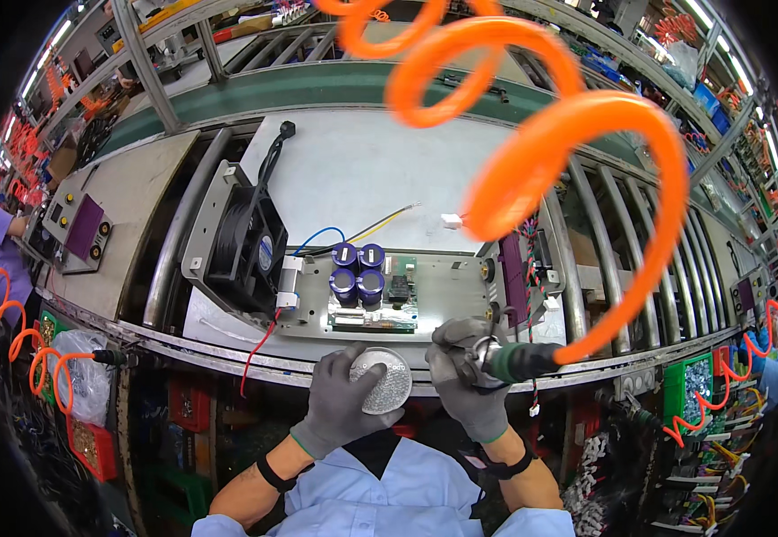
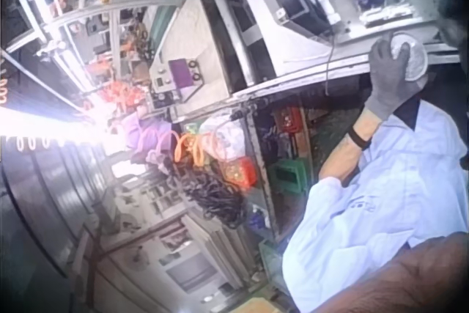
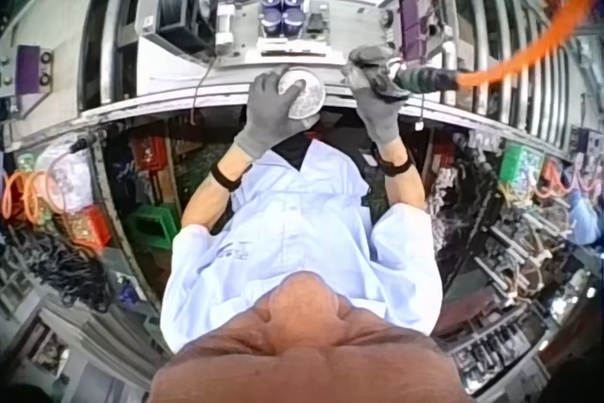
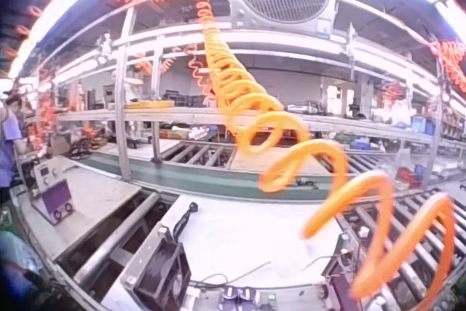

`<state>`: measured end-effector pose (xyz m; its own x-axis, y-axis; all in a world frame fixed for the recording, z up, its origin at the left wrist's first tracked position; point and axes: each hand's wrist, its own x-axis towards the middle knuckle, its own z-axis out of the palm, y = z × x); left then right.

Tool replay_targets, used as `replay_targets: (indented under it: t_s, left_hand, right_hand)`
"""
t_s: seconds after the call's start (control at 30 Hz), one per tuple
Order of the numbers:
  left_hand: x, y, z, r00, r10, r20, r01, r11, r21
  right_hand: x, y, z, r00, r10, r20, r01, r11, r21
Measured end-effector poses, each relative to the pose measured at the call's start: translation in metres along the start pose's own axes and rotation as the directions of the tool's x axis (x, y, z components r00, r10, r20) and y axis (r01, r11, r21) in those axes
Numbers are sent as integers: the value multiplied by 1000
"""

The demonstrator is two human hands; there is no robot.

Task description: Assembling electronic components and a cooling fan onto a metal chassis using a power screwdriver on an assembly line.

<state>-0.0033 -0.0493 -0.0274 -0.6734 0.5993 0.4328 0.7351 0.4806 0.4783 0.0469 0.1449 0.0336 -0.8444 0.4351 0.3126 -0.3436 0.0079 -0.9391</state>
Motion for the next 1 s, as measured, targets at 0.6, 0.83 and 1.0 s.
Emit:
replay_targets:
  t_s: [0.6, 0.83, 1.0]
  left_hand:
    - [4, -2, 1, 999, -9, 47, 6, 998, 65]
    - [4, -5, 2, 999, -10, 35, 9, 999, 40]
    - [4, -4, 0, 1000, -5, 24, 4, 999, 35]
  right_hand:
    - [14, 2, 42, 986, 72, 150, -63, 996, -63]
    - [18, 9, 50, 989, 101, 109, -105, 994, 38]
    - [24, 10, 52, 984, 141, 105, -148, 988, 55]
